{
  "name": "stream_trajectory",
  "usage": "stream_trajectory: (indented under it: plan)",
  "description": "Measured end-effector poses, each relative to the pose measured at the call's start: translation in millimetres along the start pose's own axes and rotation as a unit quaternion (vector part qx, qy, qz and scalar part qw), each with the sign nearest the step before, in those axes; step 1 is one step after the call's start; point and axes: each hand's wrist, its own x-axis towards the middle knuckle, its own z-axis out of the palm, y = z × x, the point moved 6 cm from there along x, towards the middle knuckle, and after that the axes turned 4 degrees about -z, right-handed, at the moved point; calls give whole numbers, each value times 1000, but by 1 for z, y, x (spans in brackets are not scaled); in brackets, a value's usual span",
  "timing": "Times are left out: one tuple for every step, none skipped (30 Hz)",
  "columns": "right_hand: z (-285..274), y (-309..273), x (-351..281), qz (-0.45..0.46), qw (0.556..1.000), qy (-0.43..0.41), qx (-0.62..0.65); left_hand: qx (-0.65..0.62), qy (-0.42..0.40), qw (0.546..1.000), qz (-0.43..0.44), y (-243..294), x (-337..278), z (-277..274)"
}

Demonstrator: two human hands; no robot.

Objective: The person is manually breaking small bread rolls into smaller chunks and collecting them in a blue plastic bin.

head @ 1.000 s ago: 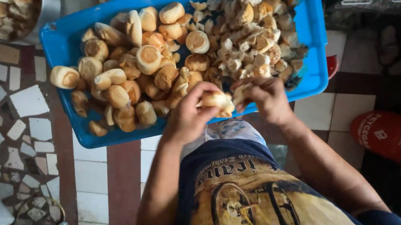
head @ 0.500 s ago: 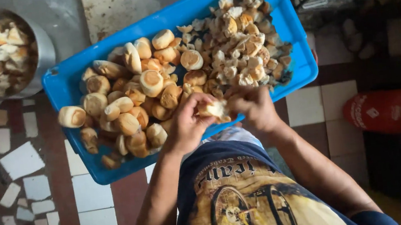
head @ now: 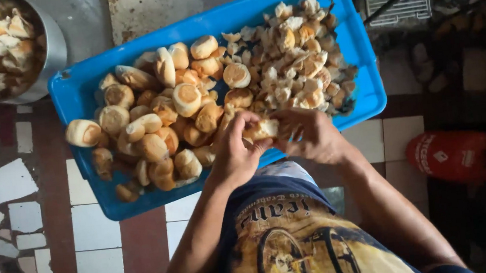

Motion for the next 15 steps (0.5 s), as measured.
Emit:
stream_trajectory:
  plan:
    - [-7,12,3,-2,1000,-2,3,4,2,1000,-1,3,4,8]
    - [-9,24,2,-13,999,-11,-27,16,-1,1000,-22,4,3,15]
    - [-12,36,1,-25,998,-21,-57,29,-5,999,-44,4,2,23]
    - [-13,41,-1,-23,998,-22,-55,30,-5,998,-46,1,4,27]
    - [-15,45,-3,-18,1000,-9,-13,-36,-30,994,-94,-6,5,33]
    - [-17,48,1,-19,999,1,27,-100,-49,984,-138,-12,9,37]
    - [-26,50,6,-22,999,-3,29,-97,-44,985,-137,-15,13,42]
    - [-31,55,8,3,989,11,149,-233,-44,958,-160,-21,12,47]
    - [-35,61,11,30,963,24,267,-364,-42,913,-179,-26,11,52]
    - [-31,71,15,27,962,14,271,-359,-31,916,-178,-38,9,60]
    - [-29,82,19,30,932,47,359,-447,-17,878,-169,-49,7,67]
    - [-29,93,21,34,892,82,442,-532,-7,832,-158,-60,5,76]
    - [-32,94,25,34,892,74,445,-529,0,834,-156,-41,8,71]
    - [-36,97,27,49,892,92,440,-574,15,806,-142,-22,10,64]
    - [-41,99,29,65,891,109,435,-618,31,775,-128,-2,13,57]
